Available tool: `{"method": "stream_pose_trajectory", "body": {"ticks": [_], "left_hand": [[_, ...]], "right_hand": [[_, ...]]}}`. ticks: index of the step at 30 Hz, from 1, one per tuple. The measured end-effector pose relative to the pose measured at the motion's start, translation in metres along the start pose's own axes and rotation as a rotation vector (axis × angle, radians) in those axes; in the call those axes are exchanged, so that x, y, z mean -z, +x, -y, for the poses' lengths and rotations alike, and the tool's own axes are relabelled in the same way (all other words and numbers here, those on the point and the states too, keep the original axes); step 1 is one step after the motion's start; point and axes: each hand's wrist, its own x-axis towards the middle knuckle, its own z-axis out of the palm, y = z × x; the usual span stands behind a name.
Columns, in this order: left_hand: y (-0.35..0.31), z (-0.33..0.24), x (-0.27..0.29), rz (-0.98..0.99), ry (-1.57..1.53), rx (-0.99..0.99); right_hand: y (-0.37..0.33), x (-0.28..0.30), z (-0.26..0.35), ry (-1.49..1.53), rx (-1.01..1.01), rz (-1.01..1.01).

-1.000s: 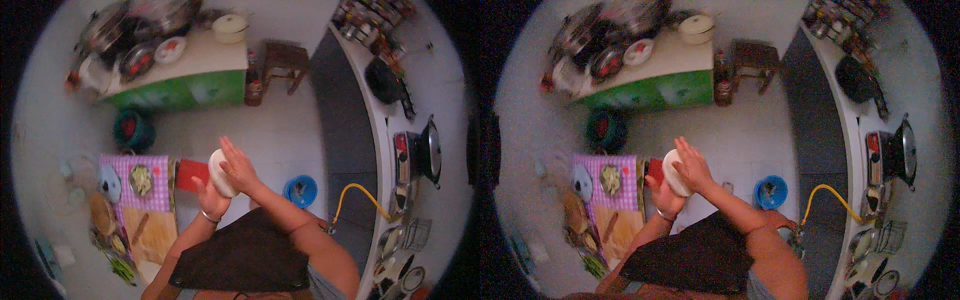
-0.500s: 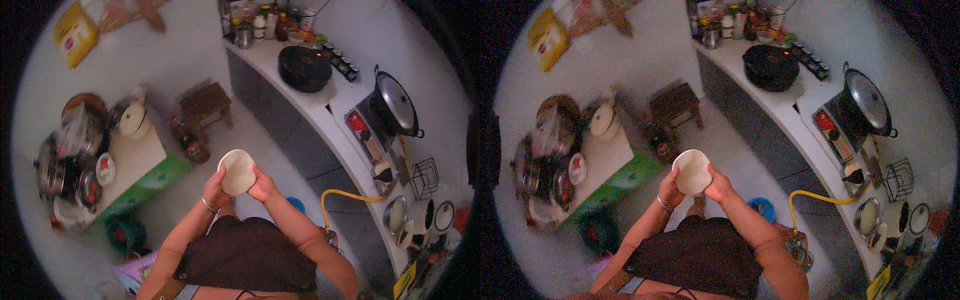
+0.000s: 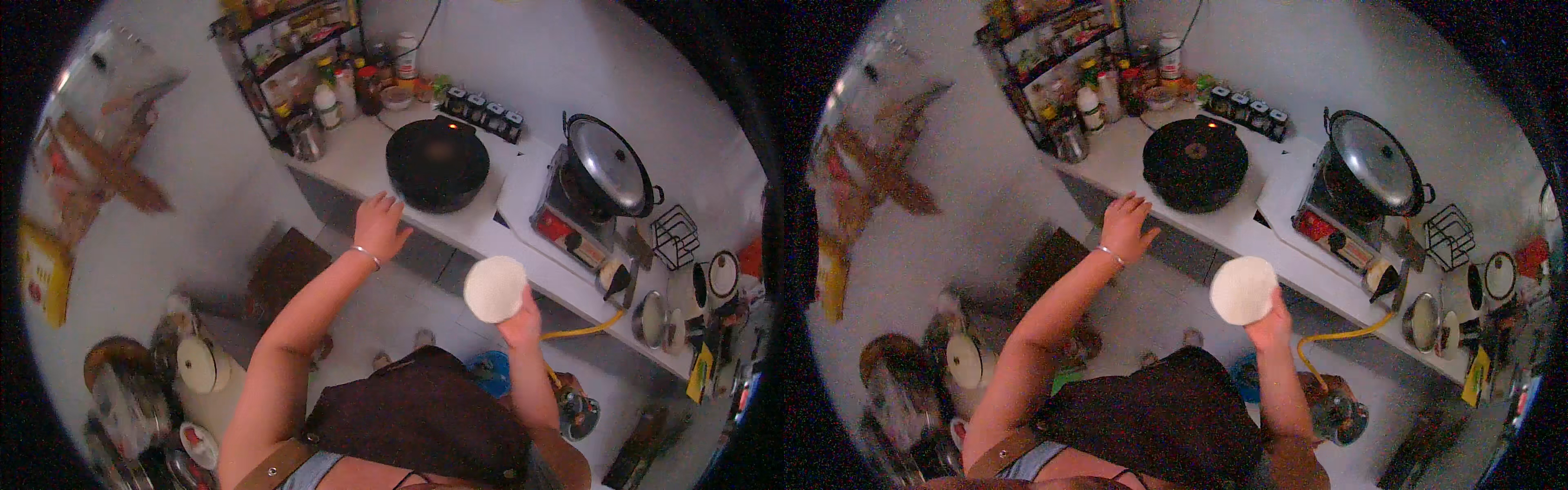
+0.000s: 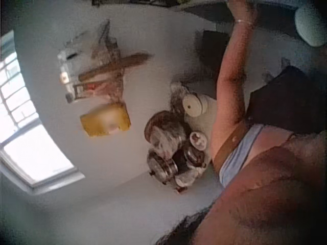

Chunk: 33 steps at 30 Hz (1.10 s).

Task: The person cooks round flatbreads in an electric pan, then moves to a wooden board to roll out dough with a rolling pin. After placing the rolled dough into the pan, the person retrieves a pair of scissors and uses them to cut cooked meat on a plate into smaller pieces.

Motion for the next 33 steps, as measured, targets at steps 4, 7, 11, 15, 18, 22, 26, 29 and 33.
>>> {"method": "stream_pose_trajectory", "body": {"ticks": [4, 7, 11, 15, 18, 22, 26, 29, 33], "left_hand": [[0.073, 0.043, -0.068, 0.098, 0.370, -0.228], [0.108, 0.058, -0.088, 0.272, 0.363, -0.348], [0.138, 0.077, -0.073, 0.254, 0.268, -0.521], [0.228, 0.064, -0.015, 0.294, 0.270, -0.444], [0.339, 0.065, 0.012, 0.252, 0.080, -0.433], [0.464, 0.053, 0.019, 0.297, -0.037, -0.090], [0.528, 0.055, -0.009, 0.226, 0.379, -0.062], [0.550, 0.040, -0.034, 0.206, 0.352, -0.093], [0.559, 0.037, -0.049, 0.189, 0.268, -0.131]], "right_hand": [[0.026, 0.024, 0.041, 0.086, 0.180, -0.080], [0.055, 0.031, 0.067, 0.153, 0.254, -0.055], [0.094, 0.042, 0.083, 0.188, 0.306, -0.166], [0.128, 0.041, 0.101, 0.223, 0.295, -0.195], [0.147, 0.031, 0.112, 0.166, 0.307, -0.253], [0.168, 0.010, 0.110, 0.092, 0.324, -0.311], [0.197, -0.031, 0.096, -0.086, 0.286, -0.305], [0.235, -0.046, 0.085, -0.235, 0.246, -0.301], [0.323, -0.059, 0.050, -0.383, 0.125, -0.281]]}}
